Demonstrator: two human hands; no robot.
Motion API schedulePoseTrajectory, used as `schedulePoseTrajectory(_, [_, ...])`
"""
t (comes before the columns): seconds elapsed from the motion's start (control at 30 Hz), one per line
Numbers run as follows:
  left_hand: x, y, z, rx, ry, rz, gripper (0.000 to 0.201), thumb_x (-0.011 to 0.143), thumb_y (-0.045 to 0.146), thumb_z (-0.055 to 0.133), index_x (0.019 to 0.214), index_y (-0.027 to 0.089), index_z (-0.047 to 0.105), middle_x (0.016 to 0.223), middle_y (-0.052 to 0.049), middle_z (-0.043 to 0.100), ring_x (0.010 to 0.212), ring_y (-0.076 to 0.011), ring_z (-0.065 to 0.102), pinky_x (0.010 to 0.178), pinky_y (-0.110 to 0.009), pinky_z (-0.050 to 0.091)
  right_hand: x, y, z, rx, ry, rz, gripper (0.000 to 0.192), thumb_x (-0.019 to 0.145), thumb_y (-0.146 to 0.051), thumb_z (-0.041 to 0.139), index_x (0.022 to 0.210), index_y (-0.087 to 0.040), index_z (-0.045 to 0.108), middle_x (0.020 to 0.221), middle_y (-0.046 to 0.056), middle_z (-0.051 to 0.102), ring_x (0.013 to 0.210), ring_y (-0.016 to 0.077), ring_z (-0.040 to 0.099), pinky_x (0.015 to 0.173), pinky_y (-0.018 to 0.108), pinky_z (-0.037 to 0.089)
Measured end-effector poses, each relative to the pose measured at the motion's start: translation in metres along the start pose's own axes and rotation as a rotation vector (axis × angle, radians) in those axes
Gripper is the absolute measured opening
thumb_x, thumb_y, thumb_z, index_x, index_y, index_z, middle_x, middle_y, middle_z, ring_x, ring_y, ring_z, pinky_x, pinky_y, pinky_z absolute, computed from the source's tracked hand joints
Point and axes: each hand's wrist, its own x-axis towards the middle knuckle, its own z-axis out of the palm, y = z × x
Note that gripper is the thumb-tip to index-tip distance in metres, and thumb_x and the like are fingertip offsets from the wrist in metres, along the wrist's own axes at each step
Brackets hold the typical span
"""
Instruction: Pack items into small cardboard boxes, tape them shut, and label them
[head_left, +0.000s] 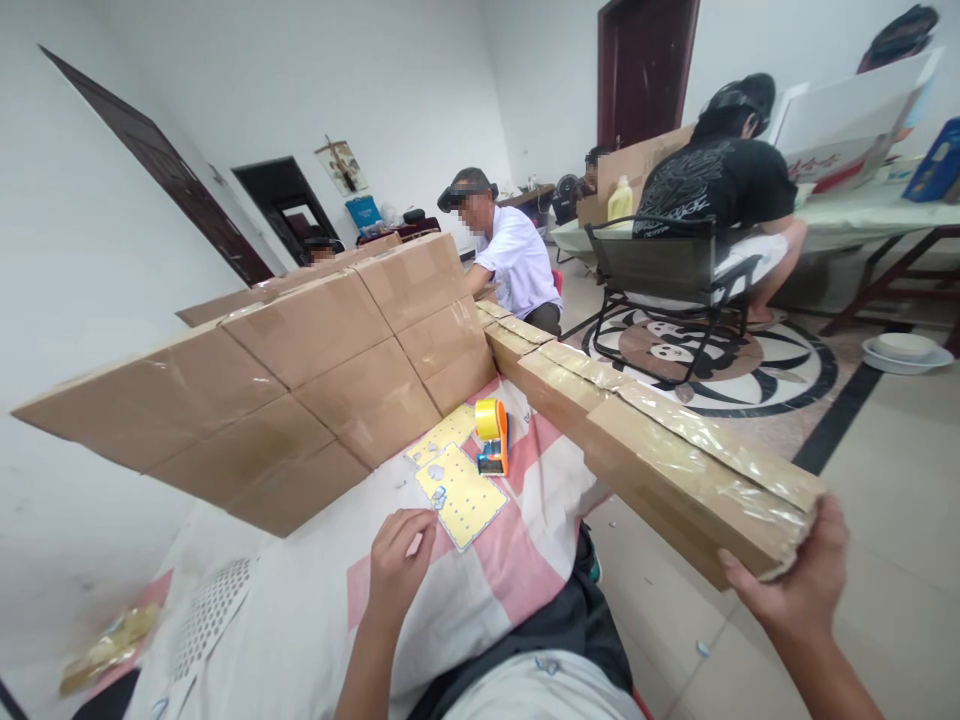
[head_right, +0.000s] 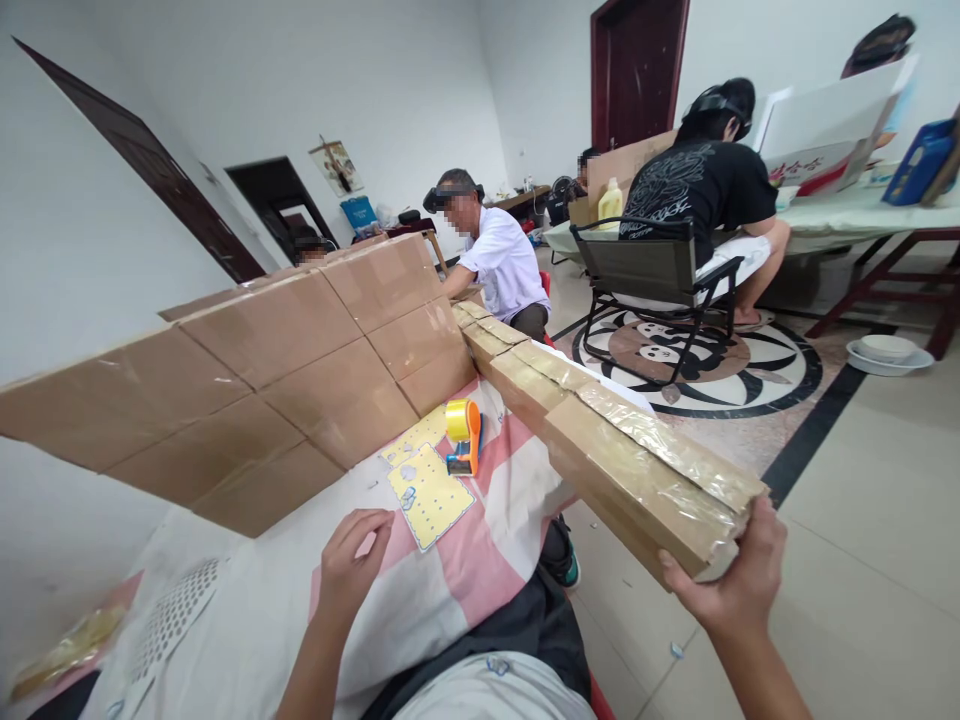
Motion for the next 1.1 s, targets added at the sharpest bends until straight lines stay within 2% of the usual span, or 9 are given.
schedulePoseTrajectory(0.07, [-0.001,0.001,0.002,-0.011,-0.007,-0.010,0.023,0.091,0.003,0.063,0.102,0.023,0.067,0.090,-0.003,0.072,0.082,-0.0170,0.068,0.074,-0.031,0.054,0.000,-0.014,0.008,0.008,-0.046,-0.121,0.128,0.068,-0.079,0.070,0.165,-0.015,0.019,0.138,0.026,0.049,0.122,0.0494,0.054,0.090,0.064,0.052])
schedulePoseTrajectory(0.13, [-0.001,0.004,0.004,-0.014,-0.014,-0.013,0.021,0.092,0.004,0.063,0.101,0.023,0.067,0.090,-0.004,0.073,0.082,-0.0173,0.068,0.073,-0.031,0.054,-0.001,-0.026,0.018,-0.016,-0.077,-0.178,0.128,0.069,-0.079,0.070,0.165,-0.013,0.015,0.136,0.025,0.046,0.121,0.0498,0.052,0.087,0.067,0.052])
schedulePoseTrajectory(0.23, [-0.002,0.006,0.006,-0.012,-0.024,-0.014,0.020,0.092,0.004,0.063,0.099,0.023,0.066,0.090,-0.003,0.073,0.082,-0.0173,0.068,0.073,-0.031,0.053,-0.003,-0.041,0.034,-0.032,-0.149,-0.116,0.131,0.070,-0.081,0.067,0.164,-0.008,0.012,0.136,0.028,0.043,0.122,0.0504,0.048,0.084,0.068,0.053])
schedulePoseTrajectory(0.4, [-0.007,0.002,0.003,-0.020,-0.020,-0.042,0.020,0.092,0.005,0.063,0.099,0.023,0.067,0.091,-0.002,0.073,0.083,-0.0163,0.068,0.073,-0.031,0.053,-0.002,-0.055,0.057,0.034,-0.251,0.037,0.137,0.068,-0.079,0.068,0.164,-0.007,0.003,0.144,0.030,0.033,0.133,0.0512,0.037,0.089,0.070,0.051])
schedulePoseTrajectory(0.63, [-0.018,-0.002,0.003,-0.047,-0.009,-0.088,0.015,0.095,0.008,0.061,0.096,0.021,0.067,0.088,-0.004,0.073,0.081,-0.0161,0.068,0.072,-0.030,0.053,0.005,-0.061,0.089,0.099,-0.305,0.000,0.138,0.070,-0.073,0.071,0.163,-0.012,-0.011,0.146,0.028,0.024,0.139,0.0503,0.029,0.097,0.071,0.046])
schedulePoseTrajectory(0.9, [-0.029,-0.010,0.006,-0.073,-0.015,-0.143,0.014,0.096,0.012,0.059,0.098,0.022,0.069,0.089,-0.005,0.073,0.081,-0.0173,0.070,0.072,-0.031,0.055,0.018,-0.088,0.125,0.126,-0.311,-0.035,0.129,0.078,-0.066,0.069,0.163,-0.015,-0.013,0.147,0.028,0.022,0.139,0.0493,0.029,0.102,0.072,0.042])
schedulePoseTrajectory(1.1, [-0.034,-0.013,-0.005,-0.063,0.017,-0.175,0.012,0.096,0.012,0.060,0.096,0.021,0.069,0.088,-0.004,0.073,0.081,-0.0168,0.069,0.073,-0.030,0.055,0.020,-0.094,0.137,0.164,-0.309,-0.016,0.128,0.078,-0.064,0.068,0.162,-0.015,-0.015,0.151,0.028,0.016,0.144,0.0503,0.022,0.107,0.073,0.036])
